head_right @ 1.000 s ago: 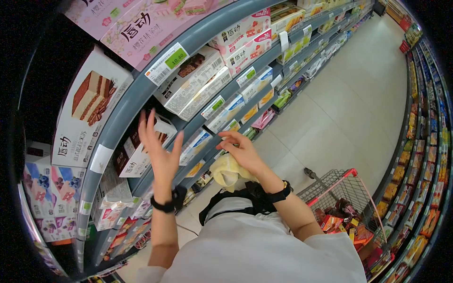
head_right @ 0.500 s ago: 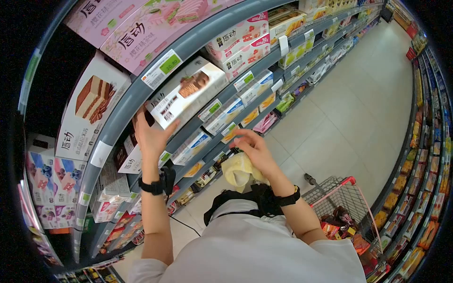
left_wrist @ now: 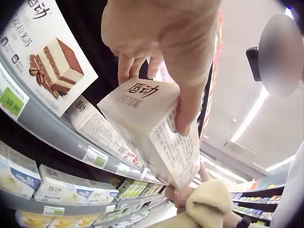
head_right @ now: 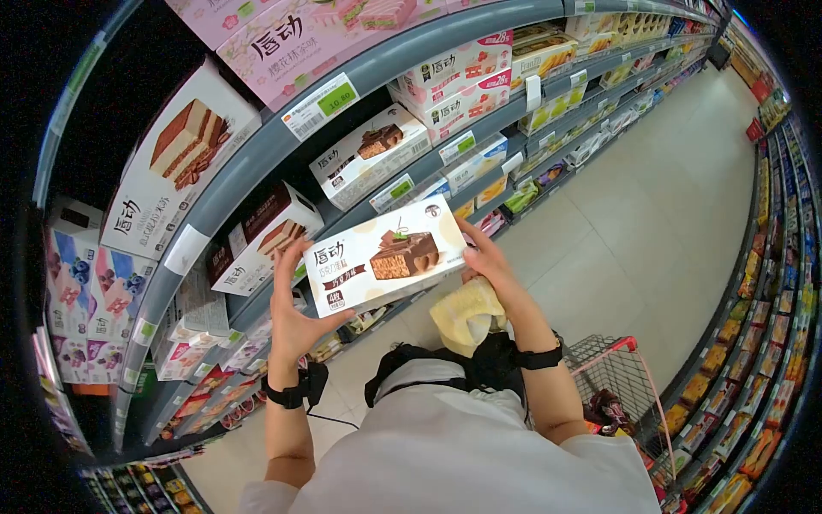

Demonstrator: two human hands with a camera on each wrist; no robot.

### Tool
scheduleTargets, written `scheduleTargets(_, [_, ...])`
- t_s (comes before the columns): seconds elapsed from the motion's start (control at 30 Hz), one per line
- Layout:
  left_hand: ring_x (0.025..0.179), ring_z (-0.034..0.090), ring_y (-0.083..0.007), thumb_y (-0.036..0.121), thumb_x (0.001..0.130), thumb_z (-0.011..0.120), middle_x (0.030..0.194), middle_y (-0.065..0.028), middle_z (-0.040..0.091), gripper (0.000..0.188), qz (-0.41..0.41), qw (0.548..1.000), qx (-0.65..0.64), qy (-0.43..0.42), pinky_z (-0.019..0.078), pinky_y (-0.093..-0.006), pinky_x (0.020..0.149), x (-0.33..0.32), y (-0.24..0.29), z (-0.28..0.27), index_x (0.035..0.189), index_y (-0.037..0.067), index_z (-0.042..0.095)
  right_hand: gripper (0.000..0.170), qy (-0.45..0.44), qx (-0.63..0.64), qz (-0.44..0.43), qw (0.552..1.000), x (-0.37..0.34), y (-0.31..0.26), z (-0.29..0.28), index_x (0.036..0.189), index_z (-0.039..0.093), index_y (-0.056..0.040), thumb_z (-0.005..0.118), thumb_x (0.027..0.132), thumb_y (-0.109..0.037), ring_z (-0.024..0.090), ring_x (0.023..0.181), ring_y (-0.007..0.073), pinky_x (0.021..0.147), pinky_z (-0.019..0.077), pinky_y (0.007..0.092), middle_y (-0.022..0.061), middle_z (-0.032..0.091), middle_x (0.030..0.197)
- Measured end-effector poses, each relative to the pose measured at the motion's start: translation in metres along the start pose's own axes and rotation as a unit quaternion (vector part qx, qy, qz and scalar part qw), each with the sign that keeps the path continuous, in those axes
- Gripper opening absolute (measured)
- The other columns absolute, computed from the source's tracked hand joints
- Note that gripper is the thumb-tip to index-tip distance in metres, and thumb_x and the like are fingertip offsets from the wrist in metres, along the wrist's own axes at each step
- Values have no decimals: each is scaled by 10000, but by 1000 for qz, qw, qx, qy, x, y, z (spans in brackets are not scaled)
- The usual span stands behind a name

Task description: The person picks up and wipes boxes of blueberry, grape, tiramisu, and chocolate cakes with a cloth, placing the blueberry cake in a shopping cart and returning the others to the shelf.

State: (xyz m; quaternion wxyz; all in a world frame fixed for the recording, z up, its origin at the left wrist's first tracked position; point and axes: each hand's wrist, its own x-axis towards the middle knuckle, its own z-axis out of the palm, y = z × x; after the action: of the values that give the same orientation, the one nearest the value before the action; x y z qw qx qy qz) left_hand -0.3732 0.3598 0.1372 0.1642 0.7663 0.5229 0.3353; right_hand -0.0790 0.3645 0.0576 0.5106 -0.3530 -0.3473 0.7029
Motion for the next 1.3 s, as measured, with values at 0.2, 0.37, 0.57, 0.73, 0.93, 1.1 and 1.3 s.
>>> scheduleTargets(0.2, [1330,296,-295,169,554,854,1383,-134,373,956,-53,984,-166,-22,271,-413,1074,-20,-8,25,1361,86,349,637,36,-69,31,997,-14,-3,-5,1343,395,-18,588,830,-341,531,716,47,604,417,162,40,588,1017])
scheduleTargets(0.37, [1263,398,-269,118,600,834,1358,-147,403,962,-113,914,-389,10,302,-405,1067,-20,1,41,1396,46,298,626,81,21,-32,996,-20,-6,3,1318,394,26,552,862,-373,611,837,111,662,469,188,77,602,1067])
scheduleTargets(0.57, [1217,452,-246,277,699,764,1319,-168,466,759,-161,908,-383,61,293,-357,1060,-26,-8,40,1312,-29,437,589,21,7,-29,999,-33,-25,3,1301,394,12,592,872,-341,633,688,127,582,477,207,102,639,923])
scheduleTargets(0.73, [1093,528,-183,323,791,682,1193,-159,559,634,-218,889,-397,72,367,-310,965,-34,-5,35,1283,-24,484,502,-13,-44,-26,999,-29,-13,-12,1306,403,-15,591,884,-211,608,658,91,562,456,201,76,649,829])
scheduleTargets(0.93, [873,562,-106,441,878,571,950,-71,631,598,-286,875,-388,46,427,-240,813,-46,-14,37,1257,-17,516,534,-36,-55,3,998,-29,-17,-3,1348,365,-23,584,892,-195,596,648,80,573,452,204,59,644,773])
scheduleTargets(1.1, [922,566,-130,526,915,442,1014,-95,621,656,-316,880,-352,38,409,-254,863,-50,-14,34,1237,-40,526,565,-36,-46,38,998,-29,-20,3,1362,338,-21,589,892,-210,608,639,112,580,465,231,63,629,712])
scheduleTargets(1.3, [930,575,-128,509,928,424,1041,-108,624,642,-318,876,-360,49,412,-260,878,-48,-10,33,1245,-42,520,549,-45,-55,15,997,-26,-20,2,1350,348,-15,586,894,-206,615,630,136,588,474,250,65,617,681])
